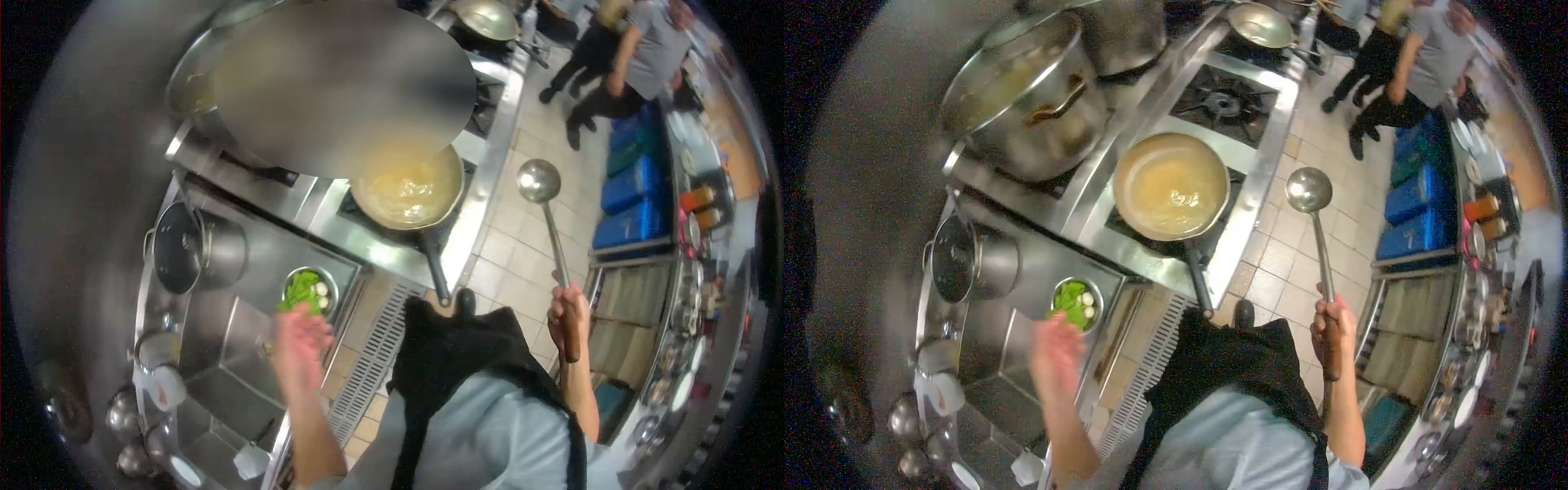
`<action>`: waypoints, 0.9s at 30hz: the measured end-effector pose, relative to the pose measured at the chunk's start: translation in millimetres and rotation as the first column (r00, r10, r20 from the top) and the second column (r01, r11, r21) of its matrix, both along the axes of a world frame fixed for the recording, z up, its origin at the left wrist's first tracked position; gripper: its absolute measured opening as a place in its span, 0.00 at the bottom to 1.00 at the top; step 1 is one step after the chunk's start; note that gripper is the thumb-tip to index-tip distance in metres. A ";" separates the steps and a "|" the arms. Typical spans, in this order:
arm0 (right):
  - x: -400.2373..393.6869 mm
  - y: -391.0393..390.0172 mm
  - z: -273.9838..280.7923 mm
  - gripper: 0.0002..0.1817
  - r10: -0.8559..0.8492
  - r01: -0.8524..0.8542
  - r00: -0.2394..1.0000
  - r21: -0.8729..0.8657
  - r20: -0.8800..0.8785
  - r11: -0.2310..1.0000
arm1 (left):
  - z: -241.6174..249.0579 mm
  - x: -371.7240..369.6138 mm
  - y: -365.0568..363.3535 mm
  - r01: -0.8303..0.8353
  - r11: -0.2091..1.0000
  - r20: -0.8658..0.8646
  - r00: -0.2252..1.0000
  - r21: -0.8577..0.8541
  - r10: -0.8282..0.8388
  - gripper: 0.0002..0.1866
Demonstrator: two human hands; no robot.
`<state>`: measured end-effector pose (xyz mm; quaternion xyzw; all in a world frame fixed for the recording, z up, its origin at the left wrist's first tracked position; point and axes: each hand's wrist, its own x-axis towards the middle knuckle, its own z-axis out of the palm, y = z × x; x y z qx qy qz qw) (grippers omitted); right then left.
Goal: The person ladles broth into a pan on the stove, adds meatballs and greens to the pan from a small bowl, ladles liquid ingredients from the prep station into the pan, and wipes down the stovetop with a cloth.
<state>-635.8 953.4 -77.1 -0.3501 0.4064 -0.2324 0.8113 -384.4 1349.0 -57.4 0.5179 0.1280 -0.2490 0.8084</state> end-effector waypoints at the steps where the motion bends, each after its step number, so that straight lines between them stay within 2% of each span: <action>1: 2.3 3.6 0.0 0.25 -0.076 0.071 0.990 -0.047 -0.122 0.996 | -7.5 -11.5 -30.0 0.093 0.971 -0.054 0.995 0.222 -0.084 0.25; 4: -14.3 -12.3 -10.1 0.24 -0.030 0.026 0.986 -0.024 -0.164 0.999 | -66.9 -26.3 -104.1 0.196 0.953 -0.049 0.981 0.229 -0.190 0.26; 6: -21.6 -21.6 -15.0 0.22 -0.072 0.076 0.985 0.017 -0.160 0.997 | -105.5 -28.3 -140.4 0.298 0.869 0.012 0.944 0.395 -0.329 0.31; 8: -34.8 -35.0 -18.6 0.22 -0.019 0.026 0.977 0.028 -0.212 0.999 | -140.5 -30.8 -170.2 0.310 0.842 0.036 0.932 0.441 -0.362 0.33; 10: -47.4 -48.9 -25.7 0.18 -0.010 0.015 0.980 0.023 -0.198 1.000 | -135.8 -31.9 -204.9 0.311 0.817 0.060 0.921 0.486 -0.386 0.35; 12: -57.4 -67.3 -27.4 0.16 0.015 -0.015 0.961 0.002 -0.275 1.000 | -123.1 -28.7 -226.5 0.388 0.788 -0.126 0.918 0.478 -0.375 0.32; 13: -72.5 -84.8 -47.5 0.21 0.094 -0.114 0.949 -0.051 -0.302 0.992 | -126.1 -24.1 -234.1 0.417 0.800 -0.104 0.904 0.431 -0.415 0.28; 16: -104.2 -131.3 -81.2 0.22 0.183 -0.194 0.941 -0.010 -0.287 0.981 | -135.3 -34.0 -252.2 0.312 0.872 -0.149 0.950 0.378 -0.275 0.19; 17: -111.2 -145.0 -92.6 0.24 0.175 -0.189 0.931 -0.011 -0.320 0.982 | -140.6 -36.1 -258.6 0.348 0.836 -0.122 0.937 0.424 -0.328 0.16; 18: -115.1 -152.8 -99.9 0.23 0.081 -0.089 0.935 -0.007 -0.346 0.996 | -139.4 -35.8 -258.4 0.369 0.795 -0.110 0.925 0.482 -0.362 0.13; 19: -117.7 -165.1 -101.9 0.20 0.127 -0.132 0.932 0.008 -0.338 0.991 | -136.3 -41.6 -263.9 0.364 0.768 -0.152 0.929 0.527 -0.336 0.09; 20: -123.8 -180.5 -105.9 0.18 0.169 -0.171 0.928 0.023 -0.333 0.985 | -155.8 -43.9 -262.8 0.371 0.790 -0.171 0.928 0.488 -0.330 0.09; 21: -133.5 -199.8 -122.6 0.25 0.267 -0.258 0.914 0.068 -0.304 0.964 | -151.5 -49.0 -271.8 0.329 0.788 -0.179 0.944 0.521 -0.276 0.10; 22: -137.2 -209.4 -132.3 0.22 0.232 -0.220 0.926 0.075 -0.298 0.973 | -153.2 -49.3 -278.5 0.308 0.738 -0.199 0.952 0.601 -0.234 0.11; 24: -132.5 -228.3 -126.3 0.16 0.295 -0.286 0.899 0.077 -0.323 0.955 | -154.7 -52.7 -285.2 0.253 0.700 -0.224 0.965 0.668 -0.135 0.13; 26: -138.7 -251.2 -147.8 0.14 0.338 -0.322 0.885 0.102 -0.320 0.941 | -147.3 -58.5 -290.4 0.220 0.459 -0.158 0.973 0.861 -0.169 0.20; 27: -136.8 -259.5 -157.7 0.12 0.344 -0.327 0.881 0.107 -0.326 0.939 | -157.9 -61.5 -288.3 0.084 0.331 0.002 0.968 0.940 -0.253 0.28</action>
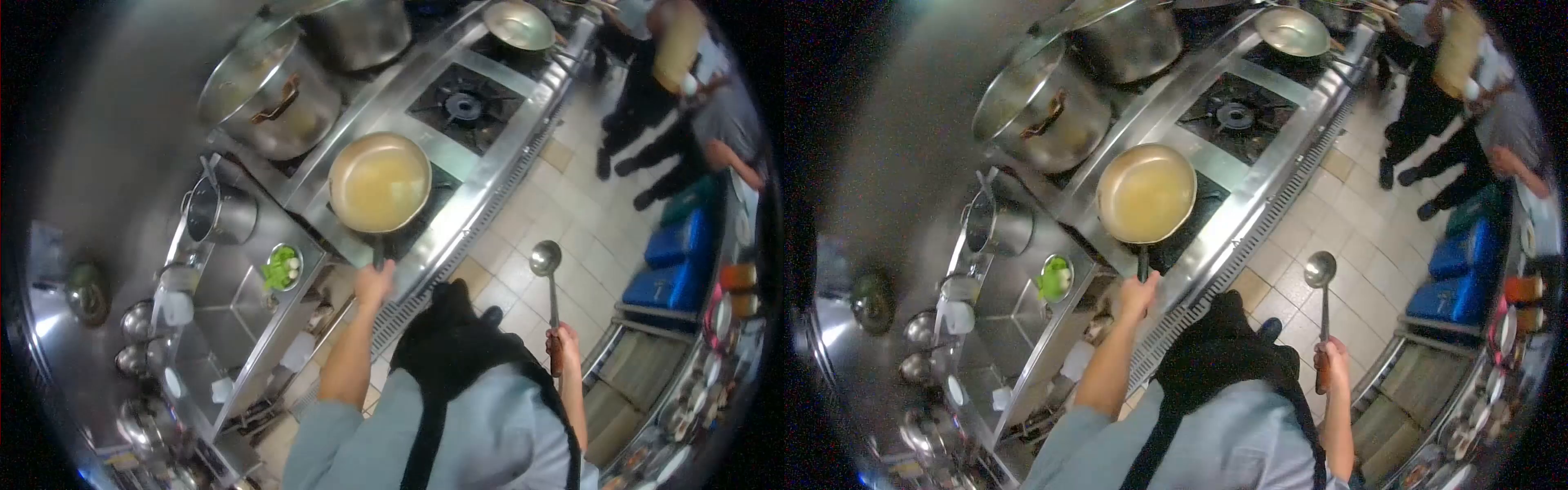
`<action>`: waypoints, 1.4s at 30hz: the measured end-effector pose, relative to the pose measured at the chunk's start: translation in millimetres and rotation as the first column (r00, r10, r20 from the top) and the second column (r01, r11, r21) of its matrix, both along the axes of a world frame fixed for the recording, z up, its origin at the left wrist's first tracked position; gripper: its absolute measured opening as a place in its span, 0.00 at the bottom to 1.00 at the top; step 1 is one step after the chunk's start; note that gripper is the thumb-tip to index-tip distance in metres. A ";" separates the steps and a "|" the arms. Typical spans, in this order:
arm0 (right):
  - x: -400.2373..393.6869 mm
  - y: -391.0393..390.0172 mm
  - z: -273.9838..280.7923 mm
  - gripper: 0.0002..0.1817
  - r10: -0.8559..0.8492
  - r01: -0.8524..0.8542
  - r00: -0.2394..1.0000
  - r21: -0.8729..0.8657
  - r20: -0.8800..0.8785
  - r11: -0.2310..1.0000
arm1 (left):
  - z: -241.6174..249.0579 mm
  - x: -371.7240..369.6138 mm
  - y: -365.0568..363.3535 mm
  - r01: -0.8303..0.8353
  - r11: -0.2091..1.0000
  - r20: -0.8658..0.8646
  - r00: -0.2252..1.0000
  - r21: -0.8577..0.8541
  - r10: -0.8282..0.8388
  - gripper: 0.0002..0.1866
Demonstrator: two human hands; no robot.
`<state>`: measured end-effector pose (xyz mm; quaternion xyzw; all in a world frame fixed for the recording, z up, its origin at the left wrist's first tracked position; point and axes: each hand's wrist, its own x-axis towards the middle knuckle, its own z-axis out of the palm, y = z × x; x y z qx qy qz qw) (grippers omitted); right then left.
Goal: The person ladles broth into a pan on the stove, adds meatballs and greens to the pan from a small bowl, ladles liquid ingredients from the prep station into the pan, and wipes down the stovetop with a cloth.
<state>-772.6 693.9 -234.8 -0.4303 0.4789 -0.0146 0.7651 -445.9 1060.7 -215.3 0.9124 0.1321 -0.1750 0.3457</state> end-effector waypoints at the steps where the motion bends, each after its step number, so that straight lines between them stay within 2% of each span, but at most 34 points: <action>1: 3.4 -5.3 -3.1 0.12 0.021 -0.021 1.000 0.011 0.004 1.000 | 0.6 -2.5 3.8 -0.021 1.000 0.004 1.000 0.011 0.021 0.28; 3: 10.4 -15.0 -4.3 0.10 0.011 -0.013 0.999 -0.029 -0.042 0.999 | -2.8 0.0 2.8 0.003 0.992 0.042 0.999 0.122 -0.008 0.31; 4: 13.8 -16.1 -3.3 0.10 -0.011 0.011 1.000 -0.021 -0.021 1.000 | -5.2 1.2 3.2 -0.006 0.984 0.045 0.999 0.178 -0.002 0.28; 5: 14.1 -18.0 -2.4 0.10 -0.022 0.020 0.999 -0.028 -0.040 0.999 | -7.3 1.7 4.6 0.007 0.985 0.026 1.000 0.172 -0.012 0.28; 8: 29.0 -24.0 -6.4 0.08 0.041 -0.045 0.997 -0.063 -0.066 0.997 | 29.7 9.4 -4.7 0.034 0.974 0.059 0.997 0.226 -0.048 0.24; 12: 64.4 -31.3 13.0 0.08 0.004 -0.007 0.995 -0.030 -0.105 1.000 | 42.7 27.7 -7.8 0.073 0.973 0.086 0.992 0.219 -0.094 0.23; 15: 99.0 -34.5 24.6 0.08 -0.034 0.030 0.993 -0.041 -0.112 0.999 | 53.3 46.3 -17.6 0.081 0.984 0.062 0.994 0.158 -0.092 0.22; 17: 113.7 -36.0 26.4 0.08 0.001 -0.007 0.996 -0.057 -0.090 0.998 | 62.8 59.2 -30.5 0.099 0.995 0.069 0.993 0.026 -0.100 0.22; 18: 118.3 -36.5 24.7 0.08 -0.007 0.001 0.996 -0.057 -0.091 0.998 | 71.0 67.0 -39.0 0.107 0.994 0.067 0.992 0.025 -0.109 0.22; 20: 126.7 -37.7 16.2 0.11 0.032 -0.038 0.997 -0.084 -0.076 0.996 | 85.2 85.6 -57.6 0.163 0.987 -0.020 0.986 0.001 -0.163 0.24; 23: 138.3 -44.9 5.7 0.15 0.111 -0.122 0.991 -0.161 -0.076 0.979 | 61.7 110.6 -79.9 0.213 0.977 0.002 0.977 0.014 -0.213 0.26; 25: 148.6 -50.8 9.2 0.17 0.109 -0.114 0.993 -0.142 -0.043 0.983 | 72.1 125.8 -106.9 0.244 0.970 0.025 0.969 0.014 -0.244 0.27; 27: 158.1 -62.8 14.5 0.16 0.221 -0.228 0.973 -0.168 -0.058 0.959 | 66.6 139.6 -130.3 0.275 0.960 -0.006 0.961 0.044 -0.275 0.28; 28: 162.7 -67.2 15.7 0.16 0.220 -0.226 0.974 -0.171 -0.054 0.959 | 65.5 145.2 -143.0 0.306 0.952 0.083 0.949 0.006 -0.305 0.26; 29: 166.7 -69.8 17.4 0.16 0.191 -0.196 0.981 -0.189 -0.040 0.962 | 65.4 148.7 -155.6 0.305 0.952 0.086 0.948 0.006 -0.305 0.26; 31: 172.0 -86.9 21.0 0.16 0.164 -0.164 0.986 -0.205 -0.017 0.965 | 83.7 154.2 -189.3 0.207 0.968 -0.001 0.978 -0.144 -0.210 0.23; 33: 174.1 -110.1 28.5 0.16 0.251 -0.247 0.968 -0.203 -0.006 0.948 | 57.9 164.8 -210.1 0.203 0.966 0.074 0.978 -0.160 -0.193 0.21; 35: 172.2 -131.1 24.9 0.13 0.227 -0.217 0.973 -0.191 0.033 0.957 | 59.5 167.2 -233.7 0.186 0.965 0.104 0.980 -0.185 -0.169 0.21; 37: 175.0 -153.0 15.0 0.08 0.093 -0.095 0.996 -0.192 -0.017 0.977 | 57.5 169.0 -255.4 0.129 0.974 0.112 0.988 -0.183 -0.110 0.20; 38: 170.3 -176.2 7.6 0.12 0.297 -0.290 0.955 -0.241 -0.006 0.926 | 40.7 177.5 -262.3 0.163 0.981 0.161 0.976 -0.104 -0.145 0.21; 39: 173.1 -188.2 8.8 0.11 0.320 -0.324 0.946 -0.249 -0.055 0.913 | 37.7 183.4 -270.7 0.195 0.981 0.201 0.962 -0.020 -0.187 0.21; 41: 170.9 -199.9 9.8 0.10 0.221 -0.225 0.974 -0.291 -0.048 0.930 | 25.7 190.6 -283.9 0.170 0.982 0.137 0.978 -0.076 -0.159 0.23; 42: 166.6 -212.1 8.8 0.10 0.305 -0.312 0.950 -0.286 -0.067 0.906 | 27.8 190.6 -289.7 0.163 0.984 0.116 0.981 -0.074 -0.154 0.23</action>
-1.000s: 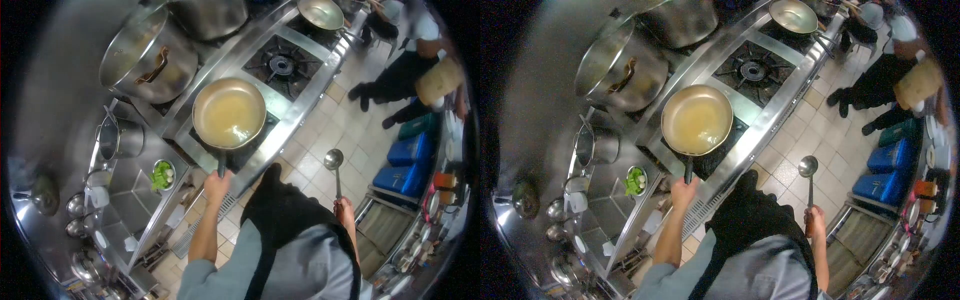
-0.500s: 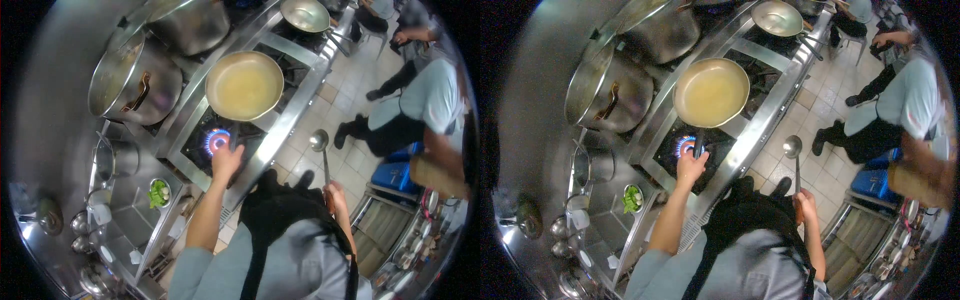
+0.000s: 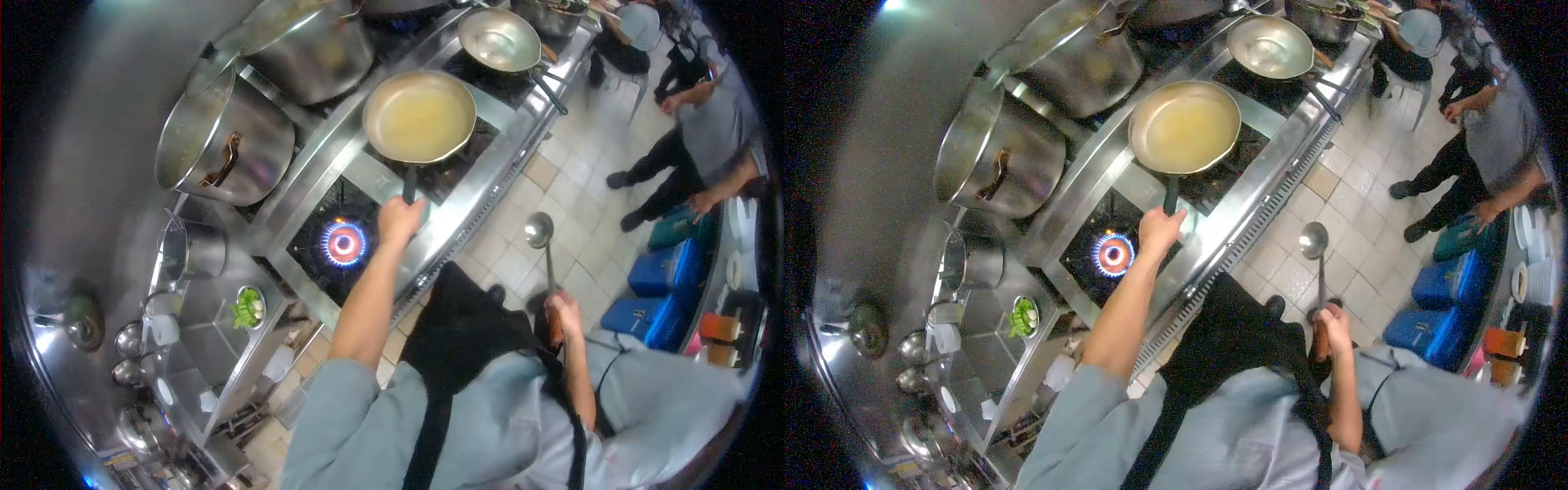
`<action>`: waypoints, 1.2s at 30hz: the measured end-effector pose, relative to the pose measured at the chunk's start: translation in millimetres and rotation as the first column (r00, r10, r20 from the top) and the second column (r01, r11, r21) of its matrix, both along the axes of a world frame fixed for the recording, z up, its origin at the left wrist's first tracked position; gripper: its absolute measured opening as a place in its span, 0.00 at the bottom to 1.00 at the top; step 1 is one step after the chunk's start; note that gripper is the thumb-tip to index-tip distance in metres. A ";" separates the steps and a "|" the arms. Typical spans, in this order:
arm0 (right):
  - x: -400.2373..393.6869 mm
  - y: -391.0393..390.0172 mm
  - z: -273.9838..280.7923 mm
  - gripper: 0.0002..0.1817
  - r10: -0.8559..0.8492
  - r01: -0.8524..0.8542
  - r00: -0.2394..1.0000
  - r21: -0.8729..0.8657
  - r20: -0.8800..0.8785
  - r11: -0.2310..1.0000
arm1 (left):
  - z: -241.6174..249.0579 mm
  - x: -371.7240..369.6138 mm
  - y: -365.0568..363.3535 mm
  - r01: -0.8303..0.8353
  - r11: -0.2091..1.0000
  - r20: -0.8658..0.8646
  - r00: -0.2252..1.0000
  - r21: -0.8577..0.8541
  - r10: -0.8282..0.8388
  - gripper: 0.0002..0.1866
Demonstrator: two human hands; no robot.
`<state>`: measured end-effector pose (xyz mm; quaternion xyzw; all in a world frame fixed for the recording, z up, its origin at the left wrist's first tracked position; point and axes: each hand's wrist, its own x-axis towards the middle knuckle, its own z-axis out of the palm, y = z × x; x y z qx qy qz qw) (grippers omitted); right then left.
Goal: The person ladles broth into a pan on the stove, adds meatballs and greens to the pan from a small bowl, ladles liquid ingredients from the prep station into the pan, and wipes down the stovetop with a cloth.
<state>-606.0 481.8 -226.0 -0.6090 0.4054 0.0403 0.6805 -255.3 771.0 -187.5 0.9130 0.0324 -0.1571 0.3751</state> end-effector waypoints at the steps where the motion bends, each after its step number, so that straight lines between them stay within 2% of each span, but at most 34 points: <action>1: -1.7 -2.2 -3.0 0.11 -0.073 0.073 0.997 -0.053 0.001 0.996 | 1.0 2.5 -5.6 -0.005 1.000 -0.015 1.000 0.003 0.005 0.23; 2: -5.5 -4.6 -2.8 0.11 -0.082 0.083 0.996 -0.031 0.024 0.996 | -16.8 8.1 -8.5 -0.016 1.000 -0.011 1.000 0.001 0.016 0.23; 4: -9.8 -14.1 -2.9 0.11 -0.079 0.081 0.996 -0.026 0.051 0.996 | -17.6 11.2 -13.5 -0.006 1.000 -0.027 1.000 -0.004 0.006 0.22; 7: -26.8 -22.6 -14.2 0.11 -0.150 0.145 0.988 -0.114 -0.041 0.983 | -20.0 5.8 -18.5 -0.017 1.000 -0.090 0.996 0.005 0.017 0.22; 10: -40.3 -41.1 -18.0 0.09 -0.263 0.264 0.963 0.016 -0.052 0.964 | -32.9 7.2 -21.8 0.000 0.999 -0.084 0.996 0.040 0.003 0.23; 15: -44.8 -67.7 -15.6 0.12 -0.262 0.259 0.961 -0.045 -0.089 0.965 | -35.9 -4.9 -42.6 -0.064 0.998 -0.054 0.996 0.027 0.065 0.23; 17: -44.9 -88.9 -18.0 0.12 -0.258 0.266 0.957 0.046 -0.131 0.963 | -35.5 -10.7 -52.8 -0.100 0.995 -0.074 0.992 0.015 0.101 0.23; 19: -42.3 -108.3 -21.8 0.12 -0.263 0.272 0.955 0.056 -0.136 0.961 | -31.7 -16.6 -66.6 -0.137 0.991 -0.085 0.987 0.004 0.137 0.23; 21: -36.7 -128.1 -28.5 0.12 -0.259 0.271 0.955 0.075 -0.144 0.960 | -26.8 -25.5 -78.8 -0.164 0.979 -0.077 0.982 0.119 0.174 0.25; 24: -29.9 -164.6 -34.0 0.13 -0.224 0.238 0.967 0.121 -0.123 0.964 | -50.4 -28.6 -80.6 -0.159 0.977 -0.031 0.986 0.139 0.165 0.28; 26: -22.6 -194.4 -33.4 0.12 -0.060 0.076 0.990 0.128 -0.127 0.989 | -7.6 -33.5 -90.3 -0.151 0.969 -0.057 0.985 0.196 0.165 0.30; 29: -14.0 -225.4 -28.2 0.12 -0.068 0.083 0.991 0.135 -0.112 0.987 | 16.5 -44.0 -101.0 -0.142 0.944 -0.086 0.981 0.299 0.175 0.34; 31: -16.3 -249.2 -32.4 0.11 -0.029 0.042 0.996 0.156 -0.090 0.987 | 30.9 -66.0 -108.7 -0.185 0.952 0.014 0.982 0.245 0.188 0.37; 32: -16.7 -259.2 -36.3 0.11 -0.004 0.016 0.998 0.172 -0.067 0.985 | 14.5 -82.0 -119.3 -0.351 0.892 0.530 0.833 0.284 0.159 0.33; 33: -15.7 -266.2 -41.1 0.11 0.003 0.008 0.998 0.176 -0.065 0.984 | 12.0 -94.1 -129.7 -0.358 0.888 0.533 0.831 0.287 0.163 0.33; 35: -15.4 -274.5 -49.3 0.12 0.033 -0.021 0.991 0.088 -0.129 0.996 | 6.1 -114.2 -148.2 -0.160 0.987 0.570 0.810 -0.014 0.139 0.26; 36: -14.3 -276.3 -51.0 0.12 0.042 -0.030 0.990 0.087 -0.134 0.996 | -4.1 -126.2 -163.2 -0.128 0.984 0.406 0.898 -0.123 0.168 0.25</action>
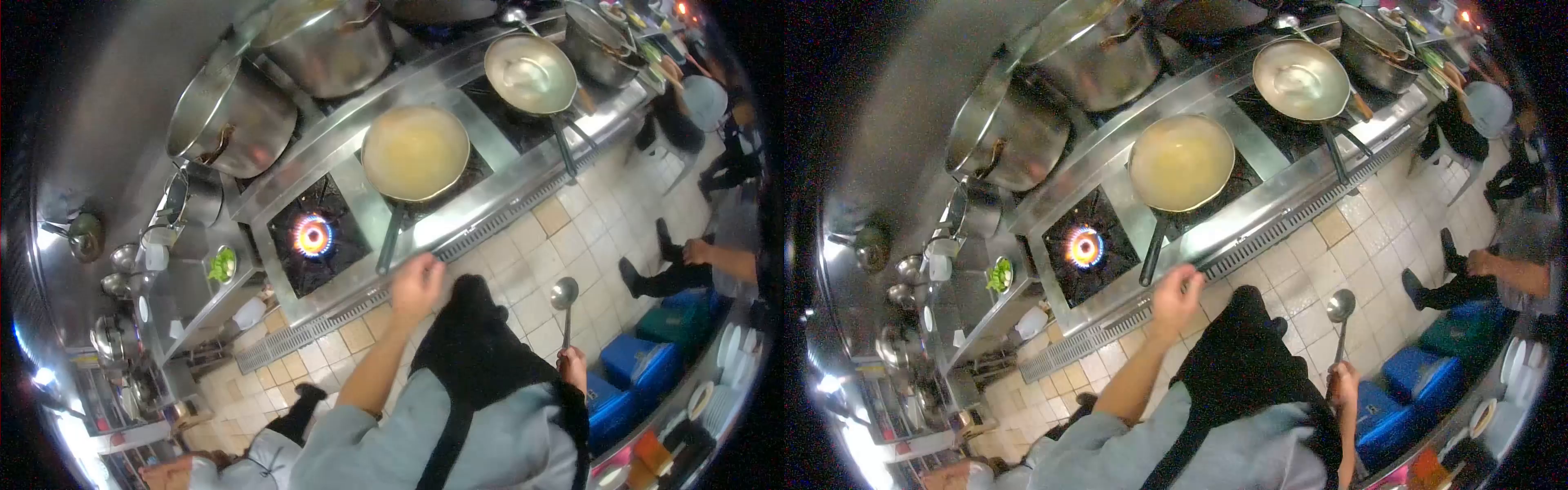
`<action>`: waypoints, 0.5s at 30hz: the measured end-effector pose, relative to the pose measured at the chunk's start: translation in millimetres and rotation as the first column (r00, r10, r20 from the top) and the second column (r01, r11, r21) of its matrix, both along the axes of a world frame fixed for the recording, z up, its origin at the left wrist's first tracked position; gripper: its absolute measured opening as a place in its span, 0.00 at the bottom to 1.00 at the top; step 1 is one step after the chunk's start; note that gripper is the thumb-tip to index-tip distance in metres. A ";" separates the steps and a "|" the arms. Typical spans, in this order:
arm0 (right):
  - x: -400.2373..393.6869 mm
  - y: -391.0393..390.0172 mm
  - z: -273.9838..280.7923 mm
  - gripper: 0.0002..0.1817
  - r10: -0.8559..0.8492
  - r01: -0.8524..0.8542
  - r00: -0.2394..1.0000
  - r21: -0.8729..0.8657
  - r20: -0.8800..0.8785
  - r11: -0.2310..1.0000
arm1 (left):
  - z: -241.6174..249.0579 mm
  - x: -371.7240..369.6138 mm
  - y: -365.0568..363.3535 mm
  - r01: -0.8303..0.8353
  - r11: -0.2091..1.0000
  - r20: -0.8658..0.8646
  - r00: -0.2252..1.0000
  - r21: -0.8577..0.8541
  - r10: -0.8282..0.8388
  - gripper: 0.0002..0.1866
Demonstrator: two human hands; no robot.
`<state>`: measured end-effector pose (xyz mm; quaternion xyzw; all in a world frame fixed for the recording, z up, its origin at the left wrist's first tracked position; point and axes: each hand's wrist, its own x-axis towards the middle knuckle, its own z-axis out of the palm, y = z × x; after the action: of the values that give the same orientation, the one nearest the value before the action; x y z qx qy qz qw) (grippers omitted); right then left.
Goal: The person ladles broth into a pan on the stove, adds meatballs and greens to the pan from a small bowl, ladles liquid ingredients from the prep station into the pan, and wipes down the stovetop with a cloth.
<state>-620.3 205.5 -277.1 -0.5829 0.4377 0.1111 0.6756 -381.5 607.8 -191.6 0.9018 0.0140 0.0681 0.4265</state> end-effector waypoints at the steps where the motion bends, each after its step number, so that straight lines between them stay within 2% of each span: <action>1: 0.3 -0.5 0.8 0.12 -0.010 0.010 1.000 0.010 -0.016 1.000 | -12.5 -9.7 -17.9 0.029 0.989 -0.166 0.985 -0.144 -0.053 0.24; 3: 4.8 0.0 8.4 0.12 -0.011 0.011 0.999 0.003 -0.038 1.000 | -81.1 -4.4 -41.9 -0.047 0.984 -0.390 0.920 -0.170 -0.024 0.20; 4: 8.1 0.2 19.5 0.13 0.050 -0.052 0.996 -0.016 -0.069 0.999 | -109.0 5.5 -51.5 -0.058 0.981 -0.398 0.917 -0.187 -0.022 0.20; 5: 8.4 -2.0 26.9 0.13 0.111 -0.115 0.988 -0.035 -0.105 0.993 | -135.1 15.3 -60.9 -0.313 0.854 -0.596 0.803 -0.416 0.004 0.19; 6: 3.2 -6.3 26.7 0.14 0.146 -0.158 0.981 -0.087 -0.127 0.984 | -160.5 25.8 -71.3 -0.573 0.624 -0.759 0.649 -0.532 -0.051 0.18; 7: -3.7 -11.2 25.4 0.14 0.182 -0.203 0.972 -0.139 -0.152 0.969 | -187.3 38.2 -83.1 -0.589 0.603 -0.766 0.640 -0.538 -0.058 0.18; 8: -9.3 -22.2 21.5 0.16 0.268 -0.304 0.936 -0.142 -0.226 0.942 | -212.6 52.4 -94.4 -0.591 0.617 -0.748 0.664 -0.520 0.006 0.16; 9: -6.4 -17.5 33.6 0.16 0.241 -0.296 0.925 -0.161 -0.293 0.941 | -228.6 65.1 -105.0 -0.595 0.631 -0.727 0.683 -0.497 0.071 0.14; 10: -11.4 -21.5 31.0 0.15 0.254 -0.308 0.922 -0.154 -0.294 0.939 | -232.4 79.0 -114.2 -0.612 0.617 -0.741 0.668 -0.494 0.069 0.14; 13: -7.1 -25.0 33.7 0.13 0.239 -0.299 0.920 -0.162 -0.310 0.940 | -268.8 113.9 -148.6 -0.593 0.709 -0.756 0.642 -0.382 0.129 0.11; 14: -2.0 -21.6 38.1 0.13 0.211 -0.271 0.929 -0.169 -0.304 0.948 | -312.8 117.2 -162.0 -0.637 0.603 -0.669 0.711 -0.480 0.217 0.10; 15: 0.1 -21.2 41.2 0.13 0.219 -0.283 0.922 -0.173 -0.318 0.943 | -335.7 120.6 -173.0 -0.658 0.540 -0.630 0.727 -0.524 0.275 0.10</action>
<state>-620.2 184.3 -235.9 -0.6811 0.4641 0.2346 0.5154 -260.9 434.8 -527.3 0.6058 0.3926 -0.0509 0.6901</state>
